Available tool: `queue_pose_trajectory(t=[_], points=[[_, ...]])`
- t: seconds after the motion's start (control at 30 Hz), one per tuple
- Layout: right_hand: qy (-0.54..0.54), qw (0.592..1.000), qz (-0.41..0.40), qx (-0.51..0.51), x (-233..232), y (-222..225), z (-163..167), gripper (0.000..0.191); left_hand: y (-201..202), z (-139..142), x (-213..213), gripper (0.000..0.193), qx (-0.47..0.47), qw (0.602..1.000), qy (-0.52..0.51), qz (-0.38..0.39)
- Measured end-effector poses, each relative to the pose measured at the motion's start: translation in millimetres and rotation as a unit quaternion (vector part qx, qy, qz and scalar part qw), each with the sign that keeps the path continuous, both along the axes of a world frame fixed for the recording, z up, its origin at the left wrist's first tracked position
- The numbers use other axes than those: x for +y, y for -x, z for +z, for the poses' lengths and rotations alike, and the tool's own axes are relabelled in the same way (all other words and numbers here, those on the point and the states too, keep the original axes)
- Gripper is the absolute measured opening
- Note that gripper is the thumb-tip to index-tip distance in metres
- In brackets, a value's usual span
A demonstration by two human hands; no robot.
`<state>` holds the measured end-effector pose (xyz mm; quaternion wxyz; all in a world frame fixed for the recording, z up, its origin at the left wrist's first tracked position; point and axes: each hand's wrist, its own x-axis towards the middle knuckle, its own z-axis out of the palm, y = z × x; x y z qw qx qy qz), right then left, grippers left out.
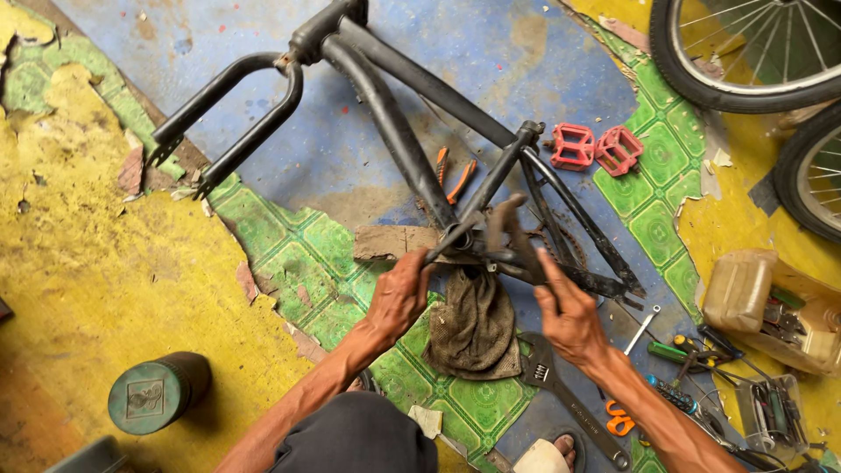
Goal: The person lays a bicycle frame on the workshop floor and wipes it with a rag. They apply grease from a cup to a metal cup/race part, fit it into the frame's head tube, and hammer it into place, then lift and reposition the frame.
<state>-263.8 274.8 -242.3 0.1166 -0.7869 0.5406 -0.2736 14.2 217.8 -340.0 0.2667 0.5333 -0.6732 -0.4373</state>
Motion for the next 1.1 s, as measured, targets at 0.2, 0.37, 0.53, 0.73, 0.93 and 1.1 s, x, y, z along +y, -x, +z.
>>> queue_pose_trajectory(t=[0.2,0.37,0.53,0.73,0.93,1.1], points=[[-0.358,0.907,-0.135,-0.177,9.4,-11.0,-5.6,0.043,-28.3,-6.6,16.8,0.02,0.079,0.98,0.059,0.174],[-0.354,0.902,-0.117,-0.218,20.4,-28.0,-18.5,0.032,-44.2,-20.6,26.1,0.021,0.093,0.967,0.063,0.229],[-0.248,0.948,-0.119,-0.157,25.6,-43.4,-27.2,0.025,-55.4,-32.5,36.2,0.022,0.115,0.968,0.037,0.218],[-0.233,0.962,-0.133,0.043,23.8,-59.4,-26.5,0.027,-60.2,-46.7,36.0,0.023,0.11,0.968,0.054,0.218],[-0.202,0.961,-0.189,0.025,27.9,-50.1,-16.0,0.023,-62.9,-60.8,34.1,0.023,0.099,0.972,0.034,0.21],[-0.357,0.901,-0.21,0.131,24.8,-54.6,-19.8,0.021,-59.0,-62.1,37.2,0.023,0.093,0.975,0.033,0.2]])
